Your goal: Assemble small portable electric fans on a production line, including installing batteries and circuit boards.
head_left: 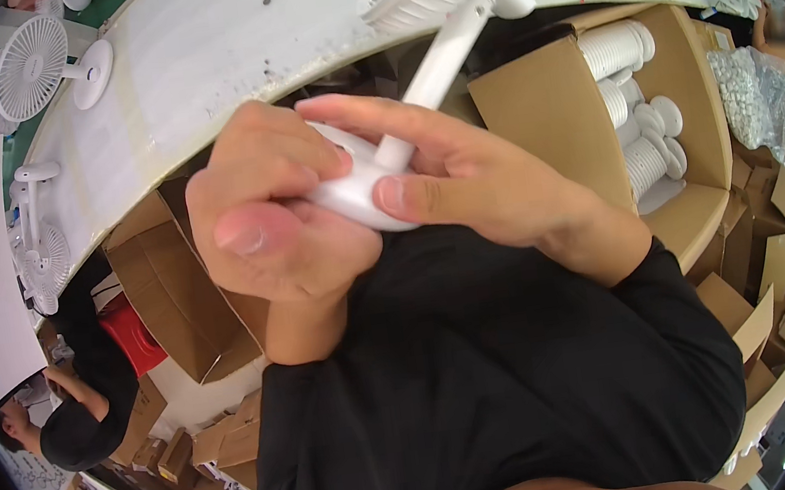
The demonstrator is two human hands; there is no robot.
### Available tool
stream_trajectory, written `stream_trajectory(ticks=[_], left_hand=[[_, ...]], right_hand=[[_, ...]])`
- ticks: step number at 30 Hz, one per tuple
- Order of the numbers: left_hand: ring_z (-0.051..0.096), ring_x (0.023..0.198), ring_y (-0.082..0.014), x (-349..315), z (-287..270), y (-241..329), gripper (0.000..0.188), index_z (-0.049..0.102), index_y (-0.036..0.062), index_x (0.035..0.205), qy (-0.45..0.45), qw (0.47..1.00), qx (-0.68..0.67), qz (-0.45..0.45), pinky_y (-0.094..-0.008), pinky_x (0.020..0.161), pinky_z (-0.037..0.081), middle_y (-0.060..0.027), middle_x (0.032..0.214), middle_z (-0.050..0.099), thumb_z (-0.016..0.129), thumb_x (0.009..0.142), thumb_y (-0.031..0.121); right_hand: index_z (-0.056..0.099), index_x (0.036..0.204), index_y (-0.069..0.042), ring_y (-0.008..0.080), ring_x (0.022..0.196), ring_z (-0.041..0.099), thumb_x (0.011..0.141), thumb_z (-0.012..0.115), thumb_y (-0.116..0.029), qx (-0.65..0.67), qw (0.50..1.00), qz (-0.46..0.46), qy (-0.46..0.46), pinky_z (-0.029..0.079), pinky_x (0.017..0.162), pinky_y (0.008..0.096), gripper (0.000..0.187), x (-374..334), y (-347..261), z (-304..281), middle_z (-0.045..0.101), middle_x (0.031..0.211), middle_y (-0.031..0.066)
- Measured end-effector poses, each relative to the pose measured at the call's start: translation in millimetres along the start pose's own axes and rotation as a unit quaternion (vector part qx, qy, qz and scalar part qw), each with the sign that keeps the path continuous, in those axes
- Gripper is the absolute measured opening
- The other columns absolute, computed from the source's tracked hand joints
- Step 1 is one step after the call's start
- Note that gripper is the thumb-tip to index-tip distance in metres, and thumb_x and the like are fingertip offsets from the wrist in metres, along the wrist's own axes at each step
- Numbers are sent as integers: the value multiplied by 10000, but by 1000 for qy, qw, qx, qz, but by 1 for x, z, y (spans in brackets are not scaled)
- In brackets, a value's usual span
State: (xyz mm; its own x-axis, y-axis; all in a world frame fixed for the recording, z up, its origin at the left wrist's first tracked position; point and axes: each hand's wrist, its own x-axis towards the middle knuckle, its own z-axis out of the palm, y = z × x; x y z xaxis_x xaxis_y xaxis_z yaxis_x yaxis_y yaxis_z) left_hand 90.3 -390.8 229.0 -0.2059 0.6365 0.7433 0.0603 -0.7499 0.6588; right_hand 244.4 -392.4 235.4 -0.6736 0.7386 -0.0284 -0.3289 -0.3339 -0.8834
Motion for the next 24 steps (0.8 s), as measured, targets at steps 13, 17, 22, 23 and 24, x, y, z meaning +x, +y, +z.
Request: stream_trajectory(ticks=[13, 17, 22, 23, 24], left_hand=[[399, 564, -130, -13, -11, -3, 564, 534, 87, 673, 144, 962, -133, -188, -251, 554, 330, -26, 583, 491, 250, 1052, 392], [403, 568, -130, -16, -14, 9, 521, 558, 73, 778, -9, 996, 48, -79, -257, 559, 335, -26, 594, 500, 232, 1055, 371], [405, 613, -137, -11, -8, 6, 478, 486, 114, 733, -49, 997, 60, -19, -272, 617, 346, 0, 532, 457, 262, 1054, 389], [401, 607, -136, -12, -3, 5, 488, 500, 106, 728, 10, 998, 20, -64, -271, 607, 345, -7, 549, 465, 263, 1053, 383], [398, 601, -135, -13, 4, 4, 499, 514, 98, 724, 69, 991, -21, -108, -270, 597, 345, -13, 565, 474, 264, 1052, 378]], right_hand=[[284, 1506, -16, 250, 1311, 409, 829, 726, -148, 100, 993, -42, -50, 326, 1087, 325, 820, 4, 42, 3, 402, 1456, 158], [297, 1498, -3, 237, 1252, 457, 832, 731, -135, 114, 989, 86, -40, 352, 1066, 328, 805, 8, 26, 3, 419, 1431, 180], [257, 1517, -13, 246, 1258, 453, 823, 734, -151, 75, 993, 69, -62, 350, 1072, 332, 854, 10, 28, 0, 418, 1428, 194], [249, 1519, -14, 251, 1260, 453, 819, 736, -161, 77, 995, 34, -53, 350, 1073, 334, 865, 9, 35, 3, 411, 1434, 198], [242, 1522, -15, 257, 1262, 452, 816, 738, -170, 77, 996, -1, -44, 350, 1073, 337, 877, 8, 44, 5, 405, 1440, 202]])
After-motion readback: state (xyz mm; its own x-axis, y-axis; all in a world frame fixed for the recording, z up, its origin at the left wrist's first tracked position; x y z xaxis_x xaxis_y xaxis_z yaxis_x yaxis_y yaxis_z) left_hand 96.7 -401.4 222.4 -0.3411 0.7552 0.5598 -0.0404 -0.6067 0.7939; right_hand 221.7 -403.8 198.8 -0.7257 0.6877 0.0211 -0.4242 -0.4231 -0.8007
